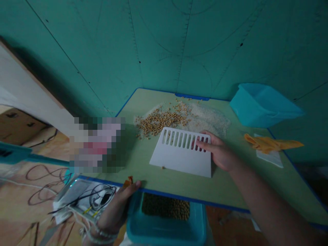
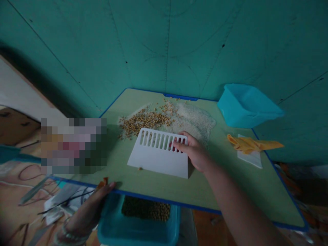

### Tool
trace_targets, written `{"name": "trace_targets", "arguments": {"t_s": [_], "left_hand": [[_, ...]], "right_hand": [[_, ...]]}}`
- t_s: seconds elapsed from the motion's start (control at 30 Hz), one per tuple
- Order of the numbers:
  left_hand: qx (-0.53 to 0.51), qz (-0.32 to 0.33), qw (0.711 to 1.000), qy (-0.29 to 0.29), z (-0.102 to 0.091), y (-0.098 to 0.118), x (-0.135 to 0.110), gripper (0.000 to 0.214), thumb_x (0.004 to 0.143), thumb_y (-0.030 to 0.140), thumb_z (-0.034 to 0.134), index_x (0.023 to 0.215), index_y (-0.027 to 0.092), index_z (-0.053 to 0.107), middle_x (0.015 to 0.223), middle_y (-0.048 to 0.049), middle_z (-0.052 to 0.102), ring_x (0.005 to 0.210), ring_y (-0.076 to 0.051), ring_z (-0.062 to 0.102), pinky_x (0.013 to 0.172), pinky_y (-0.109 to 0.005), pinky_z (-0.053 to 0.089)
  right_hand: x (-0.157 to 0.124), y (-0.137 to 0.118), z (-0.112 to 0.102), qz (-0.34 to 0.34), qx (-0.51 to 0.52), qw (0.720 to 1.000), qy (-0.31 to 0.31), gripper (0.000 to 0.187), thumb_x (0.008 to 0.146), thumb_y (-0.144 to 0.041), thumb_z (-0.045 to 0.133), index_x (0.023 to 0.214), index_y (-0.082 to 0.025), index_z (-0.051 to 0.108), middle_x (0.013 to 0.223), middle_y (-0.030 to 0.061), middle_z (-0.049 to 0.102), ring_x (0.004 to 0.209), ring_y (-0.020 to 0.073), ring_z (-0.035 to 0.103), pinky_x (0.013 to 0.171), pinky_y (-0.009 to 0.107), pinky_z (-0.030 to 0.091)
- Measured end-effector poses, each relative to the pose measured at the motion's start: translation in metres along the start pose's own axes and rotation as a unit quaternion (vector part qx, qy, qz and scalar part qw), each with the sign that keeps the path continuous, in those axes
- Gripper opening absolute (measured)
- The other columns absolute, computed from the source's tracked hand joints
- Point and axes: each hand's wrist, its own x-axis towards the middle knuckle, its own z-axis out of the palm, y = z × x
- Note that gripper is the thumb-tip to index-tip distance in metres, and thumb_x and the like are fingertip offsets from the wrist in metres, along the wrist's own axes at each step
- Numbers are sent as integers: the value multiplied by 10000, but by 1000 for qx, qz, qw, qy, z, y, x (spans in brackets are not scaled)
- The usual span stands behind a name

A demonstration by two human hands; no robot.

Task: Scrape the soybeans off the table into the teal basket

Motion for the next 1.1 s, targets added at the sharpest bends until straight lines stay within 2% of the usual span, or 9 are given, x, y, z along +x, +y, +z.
{"name": "trace_targets", "arguments": {"t_s": [0.2, 0.43, 0.63, 0.87, 1.0, 1.1], "left_hand": [[17, -7, 1000, -2, 0, 3, -2, 244, 697, 172, 640, 938, 176, 673, 693, -33, 752, 611, -205, 689, 669, -305, 548], [33, -39, 998, -30, 3, 9, -5, 129, 668, 211, 672, 776, 155, 715, 828, -57, 756, 570, -201, 683, 669, -298, 544], [22, -7, 997, -74, 4, 7, -5, 222, 578, 243, 742, 790, 183, 726, 750, -29, 759, 722, -237, 692, 787, -304, 504], [31, -33, 997, -68, -2, 5, -1, 179, 621, 268, 711, 771, 173, 730, 736, -33, 757, 742, -239, 690, 823, -314, 488], [23, -27, 995, -89, -2, 4, 0, 231, 644, 279, 693, 845, 170, 726, 726, -34, 757, 799, -242, 682, 849, -310, 471], [28, -17, 995, -98, 0, 4, -1, 239, 661, 286, 678, 858, 159, 726, 726, -46, 757, 828, -255, 675, 852, -322, 471]], "right_hand": [[-4, -1, 1, 7, -18, 999, -36, 246, 631, -270, 704, 759, -204, 504, 615, -55, 569, 536, 80, 515, 536, 217, 375], [-6, 2, -3, 33, -29, 993, -113, 220, 690, -294, 675, 766, -223, 481, 643, -54, 589, 552, 84, 532, 537, 214, 377], [-7, 0, -6, 59, -80, 980, -172, 216, 713, -317, 655, 795, -218, 482, 695, -36, 612, 592, 86, 539, 552, 214, 378], [-14, -9, -11, 62, -166, 959, -219, 246, 706, -358, 650, 779, -191, 485, 690, -34, 576, 590, 74, 508, 538, 201, 364], [-18, -15, -12, 68, -217, 942, -247, 240, 701, -359, 652, 785, -184, 510, 705, -32, 573, 606, 76, 508, 542, 196, 367], [-19, -17, -11, 64, -216, 941, -252, 230, 697, -364, 652, 779, -188, 530, 696, -33, 572, 600, 77, 505, 535, 197, 363]]}}
